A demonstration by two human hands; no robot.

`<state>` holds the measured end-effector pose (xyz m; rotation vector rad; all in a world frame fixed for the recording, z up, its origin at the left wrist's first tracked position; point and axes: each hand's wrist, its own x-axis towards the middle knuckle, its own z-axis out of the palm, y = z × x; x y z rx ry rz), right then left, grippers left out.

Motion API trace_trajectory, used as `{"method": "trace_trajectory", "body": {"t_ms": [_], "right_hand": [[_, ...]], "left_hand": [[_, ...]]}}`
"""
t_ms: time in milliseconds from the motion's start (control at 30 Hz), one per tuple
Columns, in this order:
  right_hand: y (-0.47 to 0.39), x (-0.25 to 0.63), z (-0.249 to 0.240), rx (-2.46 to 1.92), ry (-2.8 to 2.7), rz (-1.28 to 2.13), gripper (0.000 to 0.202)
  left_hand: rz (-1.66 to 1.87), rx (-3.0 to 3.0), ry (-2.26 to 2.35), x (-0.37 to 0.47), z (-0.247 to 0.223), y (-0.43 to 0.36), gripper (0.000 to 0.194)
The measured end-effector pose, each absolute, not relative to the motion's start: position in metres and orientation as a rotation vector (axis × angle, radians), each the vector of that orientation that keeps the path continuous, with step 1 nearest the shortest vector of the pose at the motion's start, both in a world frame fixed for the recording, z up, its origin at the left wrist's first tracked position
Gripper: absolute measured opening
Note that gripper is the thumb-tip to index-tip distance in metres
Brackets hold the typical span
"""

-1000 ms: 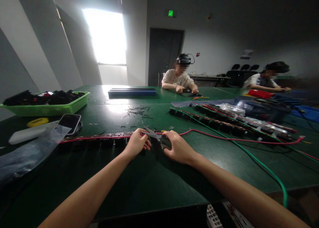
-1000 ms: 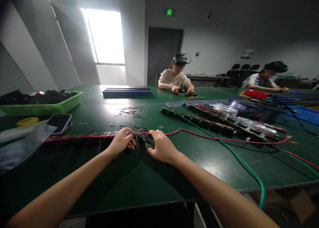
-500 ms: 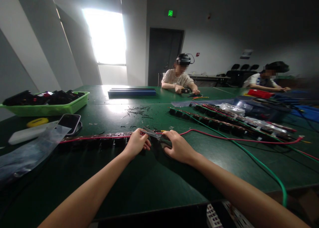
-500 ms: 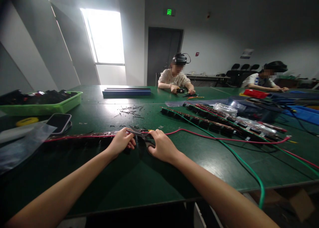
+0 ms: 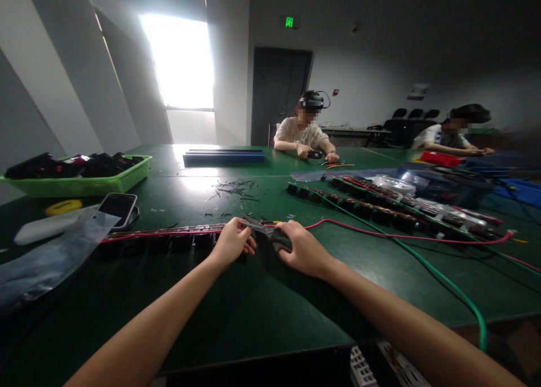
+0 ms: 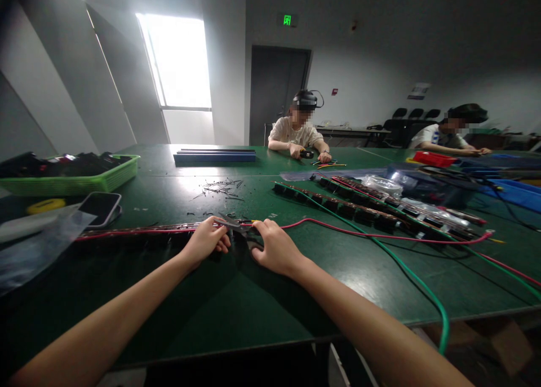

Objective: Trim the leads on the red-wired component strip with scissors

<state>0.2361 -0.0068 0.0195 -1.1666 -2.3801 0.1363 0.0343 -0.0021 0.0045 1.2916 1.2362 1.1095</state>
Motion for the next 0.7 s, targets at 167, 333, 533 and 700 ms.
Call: {"method": "trace_trajectory", "body": {"t_ms": [167, 333, 533, 700], "right_hand": [[-0.0065, 0.2363, 0.0195, -1.165, -2.38, 0.152, 0.046], [-0.0066, 0.2367, 0.0193, -1.163, -2.383, 0.147, 0.045], [-0.0064, 0.2369, 0.019, -1.165, -2.388, 0.152, 0.044], [-0.007, 0.2369, 0.0202, -1.164, -2.393, 0.158, 0.045]], "left_hand": [[1.121, 1.266, 1.219, 0.0347, 0.0049, -0.0021, 0.012], [1.113, 1.288, 1.227, 0.034, 0.0027, -0.0013, 0.009], [1.112, 1.301, 1.233, 0.0338, 0.0028, -0.0012, 0.008], [1.104, 1.326, 1.243, 0.0345, 0.0042, -0.0018, 0.004]]}}
